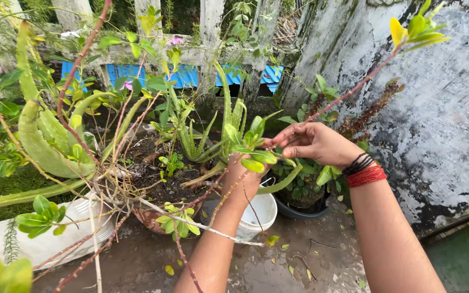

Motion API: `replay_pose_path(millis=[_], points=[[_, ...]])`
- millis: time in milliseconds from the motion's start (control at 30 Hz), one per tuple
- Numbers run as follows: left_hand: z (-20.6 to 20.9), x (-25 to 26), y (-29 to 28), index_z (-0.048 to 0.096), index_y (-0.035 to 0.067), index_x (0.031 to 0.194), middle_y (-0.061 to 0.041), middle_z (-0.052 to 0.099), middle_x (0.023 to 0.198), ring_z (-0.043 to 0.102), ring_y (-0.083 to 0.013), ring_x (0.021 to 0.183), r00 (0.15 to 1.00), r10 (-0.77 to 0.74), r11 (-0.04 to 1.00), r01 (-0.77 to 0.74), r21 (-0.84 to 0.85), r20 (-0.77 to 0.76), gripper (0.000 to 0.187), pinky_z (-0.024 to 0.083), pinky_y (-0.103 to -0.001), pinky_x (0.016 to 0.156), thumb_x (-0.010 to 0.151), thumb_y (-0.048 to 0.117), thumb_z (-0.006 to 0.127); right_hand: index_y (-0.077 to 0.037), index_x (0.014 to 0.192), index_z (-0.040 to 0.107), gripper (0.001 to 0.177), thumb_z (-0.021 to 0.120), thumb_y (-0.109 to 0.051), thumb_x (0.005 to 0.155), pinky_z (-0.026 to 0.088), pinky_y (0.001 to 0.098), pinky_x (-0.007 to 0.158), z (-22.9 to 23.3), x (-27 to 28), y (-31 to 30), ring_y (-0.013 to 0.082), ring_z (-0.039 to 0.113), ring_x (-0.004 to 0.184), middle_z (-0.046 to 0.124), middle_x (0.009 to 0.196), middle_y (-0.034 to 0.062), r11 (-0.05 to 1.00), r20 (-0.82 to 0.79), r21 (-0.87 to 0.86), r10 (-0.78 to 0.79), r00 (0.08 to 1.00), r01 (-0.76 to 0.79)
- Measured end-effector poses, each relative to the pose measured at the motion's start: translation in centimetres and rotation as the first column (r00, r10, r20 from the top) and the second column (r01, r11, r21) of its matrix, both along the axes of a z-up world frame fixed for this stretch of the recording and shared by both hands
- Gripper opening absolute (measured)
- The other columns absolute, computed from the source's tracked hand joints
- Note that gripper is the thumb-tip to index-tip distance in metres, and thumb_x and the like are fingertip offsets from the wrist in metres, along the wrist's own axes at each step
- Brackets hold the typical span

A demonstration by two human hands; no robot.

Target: The person waters several potted plants using a small white bucket and removes debris and dead leaves from the soil and plants by hand.

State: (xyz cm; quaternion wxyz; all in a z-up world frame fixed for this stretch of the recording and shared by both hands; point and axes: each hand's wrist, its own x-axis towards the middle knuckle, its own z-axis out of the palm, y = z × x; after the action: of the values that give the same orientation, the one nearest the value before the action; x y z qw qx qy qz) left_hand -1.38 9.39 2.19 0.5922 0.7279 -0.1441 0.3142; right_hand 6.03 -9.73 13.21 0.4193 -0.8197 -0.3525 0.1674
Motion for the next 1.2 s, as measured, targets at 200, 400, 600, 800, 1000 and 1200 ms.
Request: replay_pose_path(millis=[200, 400, 600, 800, 1000, 1200], points=[[0.6, -0.4, 0.1, 0.072, 0.009, 0.104, -0.005, 0.077, 0.101, 0.072, -0.0221, 0.094, 1.000, -0.029, 0.991, 0.029, -0.129, 0.004, 0.028, 0.055, -0.036, 0.085, 0.080, 0.019, 0.080, -0.002, 0.120, 0.072, 0.029, 0.070, -0.014, 0.094, 0.057, 0.0302, 0.086, -0.2, 0.3, -0.7, 0.0103, 0.069, 0.090, 0.076, 0.099, 0.0023, 0.992, -0.104, 0.074, -0.095, 0.990, 0.103], [0.8, 0.1, 0.0, 0.076, 0.009, 0.100, -0.011, 0.074, 0.095, 0.067, -0.0283, 0.094, 0.997, 0.055, 0.998, -0.056, -0.015, -0.050, 0.018, 0.050, -0.041, 0.084, 0.085, 0.019, 0.076, 0.000, 0.118, 0.071, 0.028, 0.072, -0.011, 0.092, 0.055, 0.0273, 0.092, 0.1, -0.3, -0.8, 0.0074, 0.067, 0.101, 0.074, 0.112, 0.0016, 0.994, -0.052, 0.076, 0.083, 0.995, -0.079], [1.1, -0.1, -0.2, 0.075, 0.009, 0.101, -0.010, 0.073, 0.095, 0.068, -0.0273, 0.095, 0.994, 0.050, 0.997, -0.055, -0.050, -0.094, 0.016, 0.052, -0.040, 0.084, 0.088, 0.020, 0.073, 0.000, 0.116, 0.076, 0.028, 0.070, -0.018, 0.096, 0.056, 0.0288, 0.088, -0.8, 0.4, -0.6, 0.0094, 0.068, 0.095, 0.078, 0.109, 0.0036, 0.997, -0.077, 0.071, -0.031, 0.997, 0.037], [1.0, -0.4, -0.1, 0.073, 0.009, 0.101, -0.009, 0.072, 0.096, 0.068, -0.0261, 0.095, 0.996, 0.019, 0.992, -0.030, -0.124, -0.092, 0.016, 0.053, -0.040, 0.083, 0.089, 0.019, 0.074, -0.001, 0.119, 0.074, 0.032, 0.075, -0.015, 0.090, 0.054, 0.0291, 0.094, -0.3, 0.0, -1.0, 0.0100, 0.068, 0.102, 0.076, 0.113, 0.0034, 0.999, -0.075, 0.039, 0.036, 0.997, -0.033], [0.6, 0.1, -0.6, 0.075, 0.011, 0.103, -0.010, 0.072, 0.098, 0.065, -0.0285, 0.097, 0.986, 0.167, 0.986, -0.168, -0.012, -0.026, 0.016, 0.051, -0.042, 0.085, 0.089, 0.018, 0.073, 0.000, 0.117, 0.076, 0.028, 0.071, -0.017, 0.094, 0.055, 0.0301, 0.092, 0.3, -0.6, -0.5, 0.0114, 0.068, 0.102, 0.076, 0.115, 0.0053, 0.996, -0.020, 0.092, 0.022, 1.000, -0.020], [1.9, -0.3, -1.3, 0.076, 0.011, 0.098, -0.009, 0.071, 0.094, 0.068, -0.0253, 0.090, 0.984, 0.143, 0.971, -0.160, -0.179, -0.104, 0.013, 0.051, -0.040, 0.080, 0.088, 0.020, 0.074, 0.000, 0.108, 0.077, 0.022, 0.072, -0.016, 0.093, 0.059, 0.0272, 0.087, 2.7, -2.7, 0.4, 0.0099, 0.072, 0.096, 0.079, 0.106, 0.0042, 0.992, 0.137, 0.106, -0.076, 0.988, 0.062]])
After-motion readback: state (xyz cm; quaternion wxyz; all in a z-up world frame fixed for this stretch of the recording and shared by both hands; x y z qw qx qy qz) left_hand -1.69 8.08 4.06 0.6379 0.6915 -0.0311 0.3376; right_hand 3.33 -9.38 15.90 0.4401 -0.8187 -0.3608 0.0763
